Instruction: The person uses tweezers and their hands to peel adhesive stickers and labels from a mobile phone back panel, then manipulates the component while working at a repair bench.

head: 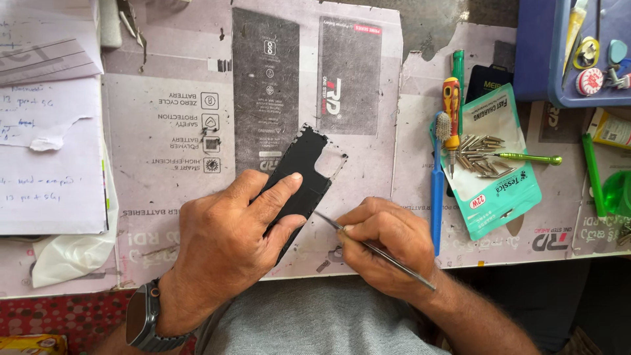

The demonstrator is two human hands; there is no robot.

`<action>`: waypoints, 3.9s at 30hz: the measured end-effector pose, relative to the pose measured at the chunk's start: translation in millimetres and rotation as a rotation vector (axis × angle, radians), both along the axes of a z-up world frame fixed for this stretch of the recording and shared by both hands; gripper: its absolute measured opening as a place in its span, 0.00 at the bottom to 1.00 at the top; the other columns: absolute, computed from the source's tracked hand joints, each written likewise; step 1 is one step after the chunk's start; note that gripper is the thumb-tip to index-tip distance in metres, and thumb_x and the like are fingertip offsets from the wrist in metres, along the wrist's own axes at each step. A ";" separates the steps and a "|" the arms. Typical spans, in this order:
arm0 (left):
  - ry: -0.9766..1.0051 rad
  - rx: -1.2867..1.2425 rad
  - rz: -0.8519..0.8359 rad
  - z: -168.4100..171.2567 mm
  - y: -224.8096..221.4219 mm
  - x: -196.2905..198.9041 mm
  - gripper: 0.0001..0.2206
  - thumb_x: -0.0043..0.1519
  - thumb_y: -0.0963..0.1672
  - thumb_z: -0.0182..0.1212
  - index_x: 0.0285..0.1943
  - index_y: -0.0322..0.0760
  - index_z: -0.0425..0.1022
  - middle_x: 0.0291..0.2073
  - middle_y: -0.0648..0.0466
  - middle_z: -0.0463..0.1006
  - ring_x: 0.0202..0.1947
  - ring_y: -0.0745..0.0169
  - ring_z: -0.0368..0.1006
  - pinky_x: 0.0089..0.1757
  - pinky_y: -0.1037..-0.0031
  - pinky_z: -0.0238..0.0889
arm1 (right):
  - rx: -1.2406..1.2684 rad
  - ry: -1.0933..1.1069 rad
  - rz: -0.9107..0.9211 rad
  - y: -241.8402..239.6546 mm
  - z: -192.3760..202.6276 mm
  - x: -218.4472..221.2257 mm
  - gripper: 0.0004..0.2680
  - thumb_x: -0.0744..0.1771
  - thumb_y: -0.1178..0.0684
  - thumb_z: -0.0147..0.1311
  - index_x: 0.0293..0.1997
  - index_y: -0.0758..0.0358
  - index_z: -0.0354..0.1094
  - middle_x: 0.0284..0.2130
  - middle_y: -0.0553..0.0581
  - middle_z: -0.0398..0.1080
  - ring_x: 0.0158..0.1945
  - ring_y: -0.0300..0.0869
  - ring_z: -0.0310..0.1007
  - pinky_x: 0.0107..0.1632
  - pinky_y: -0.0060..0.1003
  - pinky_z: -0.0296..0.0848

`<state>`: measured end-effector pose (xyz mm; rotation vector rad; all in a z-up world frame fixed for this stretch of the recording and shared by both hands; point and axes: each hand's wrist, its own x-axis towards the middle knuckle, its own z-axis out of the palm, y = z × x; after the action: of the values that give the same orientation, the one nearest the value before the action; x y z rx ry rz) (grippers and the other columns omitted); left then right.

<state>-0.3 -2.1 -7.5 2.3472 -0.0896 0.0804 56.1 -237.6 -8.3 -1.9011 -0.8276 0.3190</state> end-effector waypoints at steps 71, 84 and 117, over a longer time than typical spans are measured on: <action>0.014 -0.005 0.048 1.4 0.7 1.4 0.23 0.49 0.48 0.76 0.54 0.40 0.81 0.28 0.55 0.72 0.19 0.63 0.71 0.21 0.71 0.63 | -0.120 -0.161 0.082 2.6 17.6 14.5 0.09 0.61 0.66 0.63 0.43 0.68 0.72 0.40 0.64 0.77 0.42 0.46 0.81 0.42 0.36 0.80; 0.039 -0.011 0.021 -3.5 -0.2 1.5 0.25 0.48 0.48 0.77 0.55 0.38 0.80 0.29 0.55 0.73 0.17 0.68 0.69 0.19 0.74 0.62 | -0.108 -0.129 0.011 -2.3 4.9 14.1 0.07 0.63 0.67 0.61 0.36 0.66 0.66 0.36 0.63 0.78 0.35 0.42 0.82 0.36 0.32 0.80; 0.025 0.019 0.011 -2.5 -0.7 2.5 0.24 0.49 0.48 0.76 0.54 0.37 0.81 0.29 0.55 0.73 0.17 0.67 0.69 0.19 0.74 0.62 | -0.123 -0.146 -0.080 0.9 5.4 12.5 0.08 0.63 0.67 0.61 0.36 0.67 0.64 0.35 0.63 0.78 0.32 0.42 0.81 0.34 0.33 0.77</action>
<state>2.2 -2.8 -10.0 2.3667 -0.0661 0.0560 68.6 -236.8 -3.0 -2.0863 -0.8415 0.1867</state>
